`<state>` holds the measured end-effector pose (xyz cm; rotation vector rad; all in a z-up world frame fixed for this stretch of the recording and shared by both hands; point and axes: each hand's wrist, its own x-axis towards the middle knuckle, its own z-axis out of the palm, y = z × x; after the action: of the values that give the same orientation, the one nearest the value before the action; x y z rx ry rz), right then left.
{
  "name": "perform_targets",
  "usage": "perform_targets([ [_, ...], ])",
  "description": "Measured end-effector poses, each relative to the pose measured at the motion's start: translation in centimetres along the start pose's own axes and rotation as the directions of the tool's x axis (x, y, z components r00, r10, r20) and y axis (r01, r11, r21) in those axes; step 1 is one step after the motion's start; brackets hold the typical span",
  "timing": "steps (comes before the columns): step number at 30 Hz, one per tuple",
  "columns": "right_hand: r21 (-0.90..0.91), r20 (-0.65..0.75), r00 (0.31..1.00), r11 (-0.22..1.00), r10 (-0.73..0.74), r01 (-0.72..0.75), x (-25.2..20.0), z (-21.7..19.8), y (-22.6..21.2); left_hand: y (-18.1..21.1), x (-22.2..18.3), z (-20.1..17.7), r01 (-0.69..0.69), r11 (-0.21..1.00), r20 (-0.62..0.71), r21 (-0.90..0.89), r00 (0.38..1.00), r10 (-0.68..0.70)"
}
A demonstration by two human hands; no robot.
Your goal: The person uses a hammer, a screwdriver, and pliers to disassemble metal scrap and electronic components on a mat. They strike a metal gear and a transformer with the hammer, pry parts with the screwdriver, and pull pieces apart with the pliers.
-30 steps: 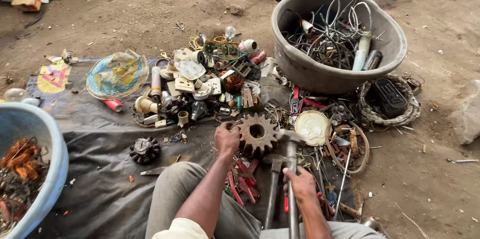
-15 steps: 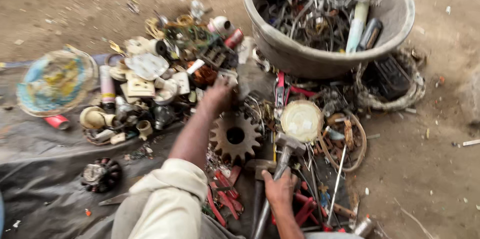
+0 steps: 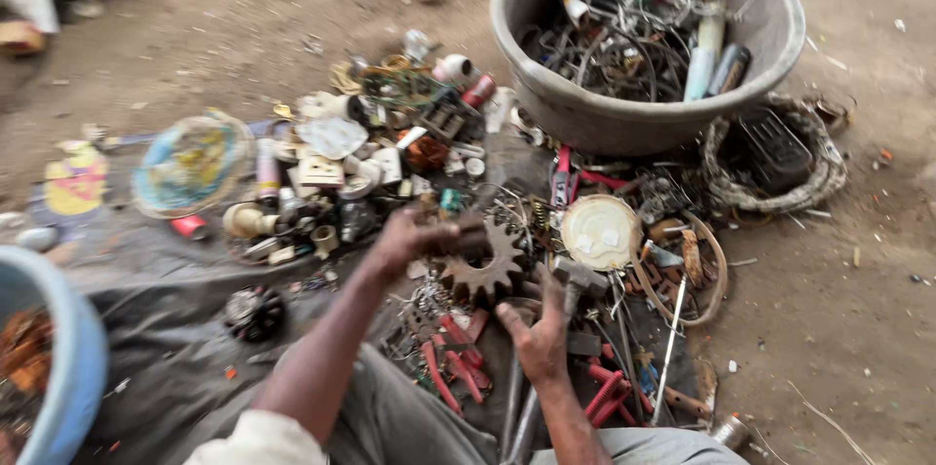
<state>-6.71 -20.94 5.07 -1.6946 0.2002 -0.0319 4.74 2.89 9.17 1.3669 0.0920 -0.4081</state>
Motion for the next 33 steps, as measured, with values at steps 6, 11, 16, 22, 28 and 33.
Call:
perform_targets([
  [6,0.024,0.379,0.895,0.969,-0.237,0.246,-3.0,0.2,-2.6,-8.3,-8.6,4.7,0.313,0.826,0.279,-0.468,0.94,-0.198],
  [11,-0.096,0.356,0.922,0.975,-0.155,0.201,-4.3,0.2,-3.0,-10.3,-10.8,5.7,0.391,0.757,0.211,-0.524,0.92,-0.329],
  [16,0.223,0.345,0.929,0.973,-0.135,0.058,-6.5,-0.4,-3.6,-9.5,-12.7,6.0,0.318,0.729,0.169,-0.606,0.947,-0.273],
  [22,0.185,0.265,0.96,0.982,-0.093,0.045,-7.6,-0.8,-2.7,-8.3,-15.0,5.5,0.279,0.748,0.273,-0.602,0.952,-0.135],
  [28,-0.318,0.037,0.9,0.849,-0.433,0.422,-11.3,0.7,-3.1,-8.6,-15.6,7.3,0.226,0.758,0.099,-0.612,0.973,-0.21],
  [33,-0.592,0.109,0.744,0.558,-0.659,0.581,-13.2,2.1,-3.7,-11.6,-14.7,7.6,0.001,0.655,-0.109,-0.755,0.986,-0.127],
])
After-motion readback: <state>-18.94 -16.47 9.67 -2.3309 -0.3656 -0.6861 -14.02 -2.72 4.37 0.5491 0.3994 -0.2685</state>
